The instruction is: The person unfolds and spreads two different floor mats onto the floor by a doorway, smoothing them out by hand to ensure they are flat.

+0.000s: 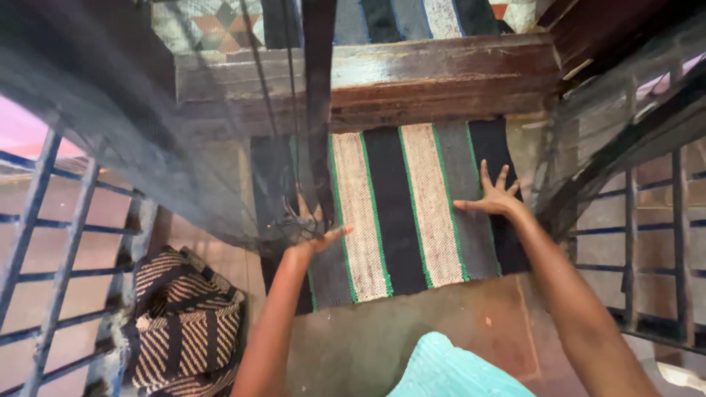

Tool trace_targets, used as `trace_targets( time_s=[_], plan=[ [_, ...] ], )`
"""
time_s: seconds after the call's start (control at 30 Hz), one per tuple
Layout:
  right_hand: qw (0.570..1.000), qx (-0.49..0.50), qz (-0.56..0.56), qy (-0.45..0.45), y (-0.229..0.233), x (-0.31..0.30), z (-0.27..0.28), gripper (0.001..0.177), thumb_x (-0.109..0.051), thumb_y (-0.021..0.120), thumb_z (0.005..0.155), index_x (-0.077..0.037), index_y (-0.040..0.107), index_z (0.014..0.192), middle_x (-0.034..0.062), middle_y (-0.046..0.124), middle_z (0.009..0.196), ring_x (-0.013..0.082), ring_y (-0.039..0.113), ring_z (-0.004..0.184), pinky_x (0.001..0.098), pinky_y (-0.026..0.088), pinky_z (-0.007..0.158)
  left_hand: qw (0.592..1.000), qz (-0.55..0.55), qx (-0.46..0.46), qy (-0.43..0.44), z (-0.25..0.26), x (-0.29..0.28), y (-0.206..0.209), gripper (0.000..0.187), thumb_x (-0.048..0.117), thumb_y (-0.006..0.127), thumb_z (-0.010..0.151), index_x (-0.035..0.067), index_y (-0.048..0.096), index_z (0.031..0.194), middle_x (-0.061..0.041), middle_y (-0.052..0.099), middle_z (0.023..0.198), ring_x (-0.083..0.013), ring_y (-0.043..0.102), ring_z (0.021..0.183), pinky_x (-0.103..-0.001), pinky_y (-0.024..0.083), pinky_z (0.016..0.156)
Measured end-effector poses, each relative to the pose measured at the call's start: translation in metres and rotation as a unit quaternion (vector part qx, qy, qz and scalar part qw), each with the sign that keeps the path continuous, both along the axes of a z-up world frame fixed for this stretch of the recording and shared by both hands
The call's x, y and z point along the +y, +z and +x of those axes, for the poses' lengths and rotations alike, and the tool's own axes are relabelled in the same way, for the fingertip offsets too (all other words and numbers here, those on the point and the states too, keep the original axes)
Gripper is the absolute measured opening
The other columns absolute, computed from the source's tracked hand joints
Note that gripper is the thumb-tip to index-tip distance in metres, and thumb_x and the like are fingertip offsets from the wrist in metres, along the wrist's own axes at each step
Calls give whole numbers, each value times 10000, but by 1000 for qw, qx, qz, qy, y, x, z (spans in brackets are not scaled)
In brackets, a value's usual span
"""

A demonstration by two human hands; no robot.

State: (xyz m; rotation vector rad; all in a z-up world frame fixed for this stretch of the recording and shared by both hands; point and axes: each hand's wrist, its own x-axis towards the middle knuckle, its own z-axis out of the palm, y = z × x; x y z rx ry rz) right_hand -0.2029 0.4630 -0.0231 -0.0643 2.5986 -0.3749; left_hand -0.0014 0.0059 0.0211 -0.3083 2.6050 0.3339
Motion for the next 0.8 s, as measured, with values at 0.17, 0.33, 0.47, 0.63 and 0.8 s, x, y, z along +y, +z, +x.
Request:
trace_targets(
  time_s=[0.17, 0.33, 0.47, 0.63, 0.8],
  plan=[
    [997, 47, 28, -56, -4, -10, 37, 1158, -919, 402, 685, -442, -65, 1631, 115, -295, 1720, 535, -271, 1530, 906, -29, 1052, 928, 124, 345, 65, 51, 3, -26, 853, 689, 589, 852, 115, 570, 1483, -181, 33, 1713, -478, 93, 1544, -579, 175, 1216],
    [994, 82, -12, -65, 5, -24, 42, 1074, -857, 435, 778, -384, -16, 1630, 157, -228, 1694, 550, -229, 1508, 889, 34, 1011, 937, 64, 321, 120, 59, 21, -17, 634, 578, 570, 955, 144, 601, 1416, -151, 125, 1712, -441, 133, 1558, -543, 206, 1248],
    [921, 347, 39, 172, -8, -78, 86, 810, -592, 476, 1024, -258, 160, 1691, 213, -29, 1746, 462, -24, 1599, 842, 24, 1111, 924, 1, 373, 88, 48, 75, -23, 637, 495, 488, 1045, 86, 464, 1533, -151, 205, 1655, -389, 222, 1538, -587, 200, 1233],
    [922, 247, -98, 282, 12, -155, 161, 719, -528, 471, 1002, -228, 278, 1626, 138, 154, 1725, 387, 206, 1562, 695, 136, 1148, 933, 45, 357, 25, 58, 132, -21, 634, 427, 439, 1041, 142, 341, 1598, -81, 240, 1690, -307, 264, 1530, -619, 224, 1201],
    [913, 274, -5, 304, 31, -164, 170, 779, -555, 438, 1013, -144, 219, 1638, 79, 171, 1714, 285, 218, 1559, 737, 85, 1164, 928, 85, 361, 34, 58, 131, -12, 663, 379, 448, 1016, 144, 310, 1620, -62, 218, 1714, -308, 234, 1563, -595, 266, 1209]
  ],
)
